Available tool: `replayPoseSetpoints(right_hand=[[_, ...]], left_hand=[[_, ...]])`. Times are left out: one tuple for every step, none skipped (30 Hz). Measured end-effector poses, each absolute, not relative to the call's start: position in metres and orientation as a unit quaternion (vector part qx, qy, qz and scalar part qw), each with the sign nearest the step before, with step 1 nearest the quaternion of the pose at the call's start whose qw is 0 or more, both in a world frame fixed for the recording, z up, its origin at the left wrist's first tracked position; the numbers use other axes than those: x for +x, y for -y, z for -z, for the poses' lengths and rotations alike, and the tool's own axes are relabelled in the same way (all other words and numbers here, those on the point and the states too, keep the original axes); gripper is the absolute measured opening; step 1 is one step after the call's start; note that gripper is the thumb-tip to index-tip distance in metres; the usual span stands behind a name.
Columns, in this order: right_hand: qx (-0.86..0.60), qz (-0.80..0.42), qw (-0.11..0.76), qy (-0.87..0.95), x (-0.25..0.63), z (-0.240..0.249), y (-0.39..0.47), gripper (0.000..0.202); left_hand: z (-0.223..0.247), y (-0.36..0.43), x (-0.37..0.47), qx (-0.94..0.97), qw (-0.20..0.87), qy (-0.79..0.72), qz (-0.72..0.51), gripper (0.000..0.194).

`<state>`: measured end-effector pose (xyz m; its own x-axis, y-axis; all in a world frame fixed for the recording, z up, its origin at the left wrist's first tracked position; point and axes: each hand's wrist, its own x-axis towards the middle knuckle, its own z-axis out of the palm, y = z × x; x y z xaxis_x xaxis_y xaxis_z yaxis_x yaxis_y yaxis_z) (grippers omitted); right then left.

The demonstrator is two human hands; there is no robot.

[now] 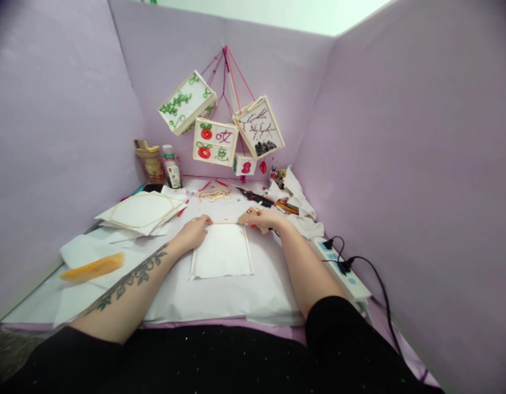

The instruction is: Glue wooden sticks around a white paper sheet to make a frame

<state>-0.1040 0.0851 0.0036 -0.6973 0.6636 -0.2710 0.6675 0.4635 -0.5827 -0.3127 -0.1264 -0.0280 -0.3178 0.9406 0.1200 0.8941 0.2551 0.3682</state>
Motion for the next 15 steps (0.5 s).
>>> replayPoseSetpoints(right_hand=[[0.393, 0.338, 0.004, -0.855, -0.105, -0.005, -0.083, 0.03], [0.399, 0.333, 0.003, -0.854, -0.105, -0.007, -0.08, 0.03], [0.405, 0.33, 0.002, -0.853, -0.106, -0.009, -0.077, 0.031], [0.405, 0.332, -0.003, -0.852, -0.106, -0.011, -0.074, 0.031], [0.405, 0.334, -0.008, -0.851, -0.107, -0.014, -0.071, 0.031], [0.404, 0.337, -0.009, -0.85, -0.107, -0.016, -0.068, 0.032], [0.401, 0.34, -0.009, -0.85, -0.108, -0.017, -0.065, 0.032], [0.399, 0.343, -0.007, -0.851, -0.109, -0.019, -0.062, 0.032], [0.398, 0.345, -0.006, -0.85, -0.109, -0.02, -0.06, 0.031], [0.399, 0.346, -0.004, -0.849, -0.11, -0.021, -0.058, 0.031], [0.402, 0.345, -0.005, -0.848, -0.11, -0.022, -0.057, 0.03], [0.405, 0.343, -0.007, -0.847, -0.111, -0.022, -0.057, 0.03], [0.407, 0.341, -0.007, -0.847, -0.111, -0.022, -0.056, 0.03], [0.408, 0.339, -0.008, -0.847, -0.112, -0.022, -0.056, 0.03], [0.407, 0.339, -0.008, -0.848, -0.112, -0.021, -0.056, 0.031]], left_hand=[[0.028, 0.126, -0.313, 0.579, 0.064, -0.791, -0.186, 0.036], [0.027, 0.126, -0.312, 0.579, 0.065, -0.792, -0.184, 0.036], [0.027, 0.126, -0.312, 0.578, 0.065, -0.792, -0.184, 0.036], [0.027, 0.127, -0.312, 0.579, 0.065, -0.791, -0.185, 0.036], [0.027, 0.127, -0.312, 0.58, 0.064, -0.791, -0.187, 0.036], [0.027, 0.127, -0.312, 0.581, 0.063, -0.789, -0.188, 0.036], [0.027, 0.127, -0.312, 0.582, 0.062, -0.788, -0.189, 0.036], [0.027, 0.127, -0.312, 0.583, 0.061, -0.788, -0.189, 0.036], [0.027, 0.127, -0.312, 0.582, 0.061, -0.789, -0.187, 0.036], [0.026, 0.127, -0.312, 0.58, 0.063, -0.791, -0.186, 0.036], [0.026, 0.127, -0.312, 0.578, 0.064, -0.792, -0.184, 0.036], [0.026, 0.127, -0.312, 0.576, 0.066, -0.794, -0.183, 0.037], [0.026, 0.127, -0.311, 0.575, 0.068, -0.795, -0.182, 0.037], [0.025, 0.128, -0.311, 0.574, 0.069, -0.795, -0.182, 0.037], [0.025, 0.128, -0.311, 0.575, 0.07, -0.795, -0.183, 0.038]])
